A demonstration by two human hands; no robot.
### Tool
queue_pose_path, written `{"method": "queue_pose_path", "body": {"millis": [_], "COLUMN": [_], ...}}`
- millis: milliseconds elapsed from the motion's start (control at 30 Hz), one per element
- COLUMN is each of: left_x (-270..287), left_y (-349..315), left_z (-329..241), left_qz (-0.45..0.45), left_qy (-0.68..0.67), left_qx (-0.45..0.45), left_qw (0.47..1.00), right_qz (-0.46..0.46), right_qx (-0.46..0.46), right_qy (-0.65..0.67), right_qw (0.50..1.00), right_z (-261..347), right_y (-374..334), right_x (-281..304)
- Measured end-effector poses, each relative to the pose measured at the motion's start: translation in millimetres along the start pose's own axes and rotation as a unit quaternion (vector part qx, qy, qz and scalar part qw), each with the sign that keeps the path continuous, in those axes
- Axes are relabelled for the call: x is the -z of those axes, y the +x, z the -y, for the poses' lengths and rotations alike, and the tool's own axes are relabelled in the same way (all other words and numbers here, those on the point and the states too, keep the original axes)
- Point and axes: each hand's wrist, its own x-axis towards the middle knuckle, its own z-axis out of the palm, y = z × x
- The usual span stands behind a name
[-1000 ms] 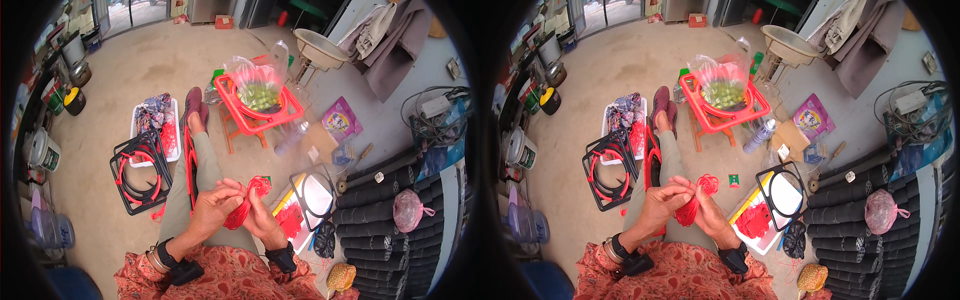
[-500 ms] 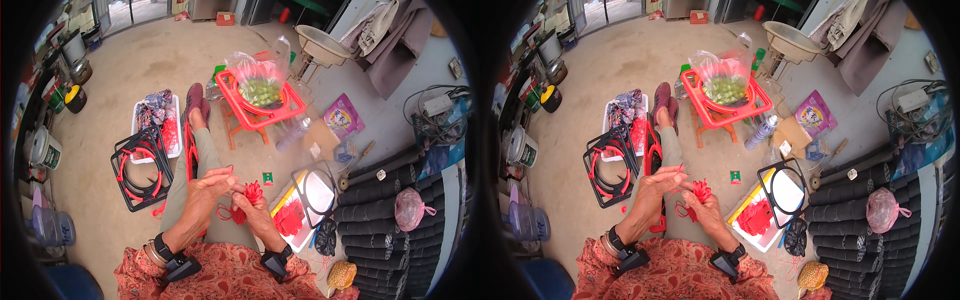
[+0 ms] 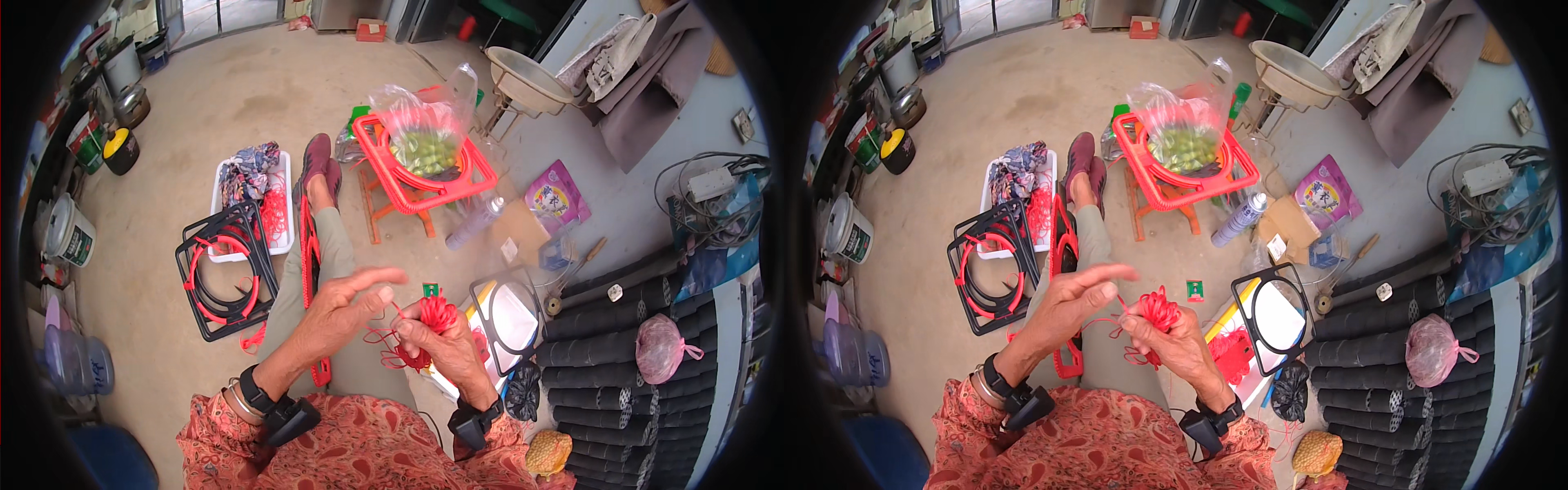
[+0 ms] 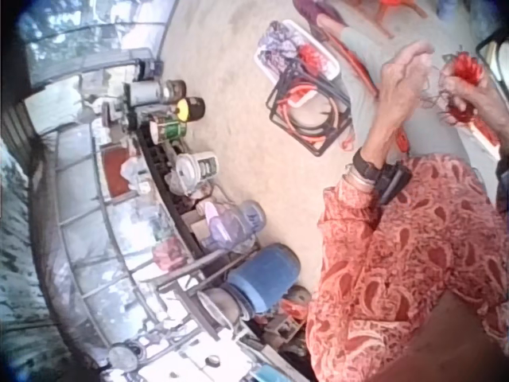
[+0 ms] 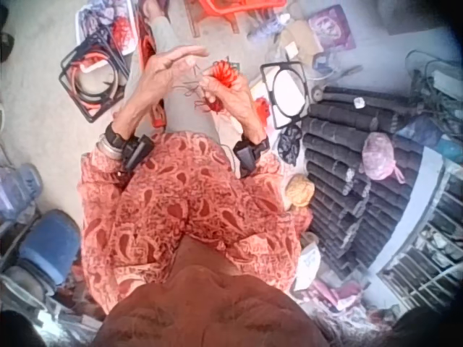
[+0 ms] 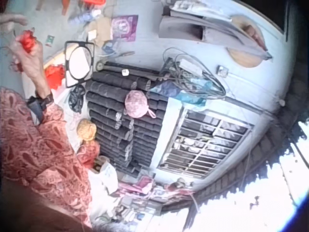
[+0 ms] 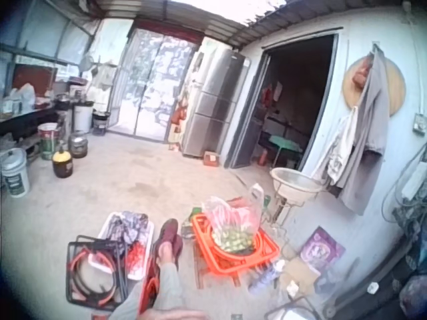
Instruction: The person fastens black straps around both wrists by hand, then weaves red cord onto a rod by hand.
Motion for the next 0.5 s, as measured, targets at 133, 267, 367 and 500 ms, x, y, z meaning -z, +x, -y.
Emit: {"method": "queue_pose_path", "body": {"millis": [133,267,367,500], "left_x": [-8,-15,-15,-9], "left_y": [-1,-5,-5,-3], "left_z": [-1,6,10,4], "left_qz": [0.139,0.151,0.156,0.195], "left_qy": [-0.149,-0.206,-0.229,-0.188], "left_qx": [0.131,0.110,0.112,0.160], "left_qw": [0.970,0.961,0.954,0.949], "right_qz": [-0.057,-0.057,-0.076,-0.100], "right_qx": [0.033,0.047,0.046,0.056], "right_qy": [0.055,0.048,0.090,0.147], "right_qw": [0.996,0.996,0.992,0.982], "right_z": [13,17,16,5], "right_y": [2,5,6,11], "right_x": [5,13,12,8]}}
